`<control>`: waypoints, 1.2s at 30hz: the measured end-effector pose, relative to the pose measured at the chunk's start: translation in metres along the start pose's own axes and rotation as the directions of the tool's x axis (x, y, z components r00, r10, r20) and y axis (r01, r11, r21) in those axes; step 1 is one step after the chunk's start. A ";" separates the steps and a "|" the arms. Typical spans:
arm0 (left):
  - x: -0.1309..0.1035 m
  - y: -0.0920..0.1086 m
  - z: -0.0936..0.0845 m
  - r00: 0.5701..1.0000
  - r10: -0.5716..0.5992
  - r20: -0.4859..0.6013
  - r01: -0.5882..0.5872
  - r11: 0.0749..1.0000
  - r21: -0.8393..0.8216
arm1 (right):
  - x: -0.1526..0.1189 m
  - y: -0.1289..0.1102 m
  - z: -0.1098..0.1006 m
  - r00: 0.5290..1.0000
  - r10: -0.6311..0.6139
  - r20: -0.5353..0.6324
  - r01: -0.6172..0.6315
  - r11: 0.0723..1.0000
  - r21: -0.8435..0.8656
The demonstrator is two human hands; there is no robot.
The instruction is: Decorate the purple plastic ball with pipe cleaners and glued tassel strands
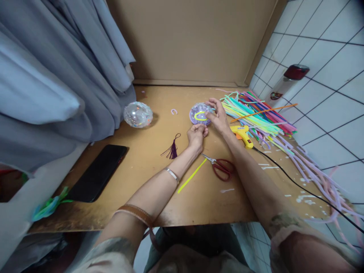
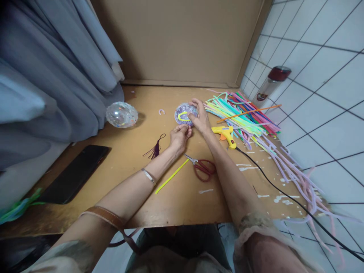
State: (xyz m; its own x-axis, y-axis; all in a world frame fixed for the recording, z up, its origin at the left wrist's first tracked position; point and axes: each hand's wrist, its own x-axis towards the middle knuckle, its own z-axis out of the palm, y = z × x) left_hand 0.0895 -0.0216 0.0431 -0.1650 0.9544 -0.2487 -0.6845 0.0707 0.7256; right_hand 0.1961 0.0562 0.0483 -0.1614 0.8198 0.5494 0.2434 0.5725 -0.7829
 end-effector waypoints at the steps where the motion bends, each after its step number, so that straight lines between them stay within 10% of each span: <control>1: 0.000 0.000 0.000 1.000 -0.002 -0.003 0.002 1.000 -0.001 | 0.000 0.001 0.000 1.000 0.000 -0.002 0.000 1.000 0.000; 36: -0.003 0.006 0.005 0.998 -0.048 -0.049 0.048 0.999 0.000 | 0.001 0.001 0.001 1.000 0.006 -0.001 -0.006 1.000 0.007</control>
State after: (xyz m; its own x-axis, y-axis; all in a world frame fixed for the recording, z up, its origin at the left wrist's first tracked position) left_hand 0.0896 -0.0230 0.0511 -0.1666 0.9344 -0.3149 -0.6919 0.1168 0.7125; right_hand 0.1956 0.0579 0.0478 -0.1587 0.8232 0.5452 0.2374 0.5678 -0.7882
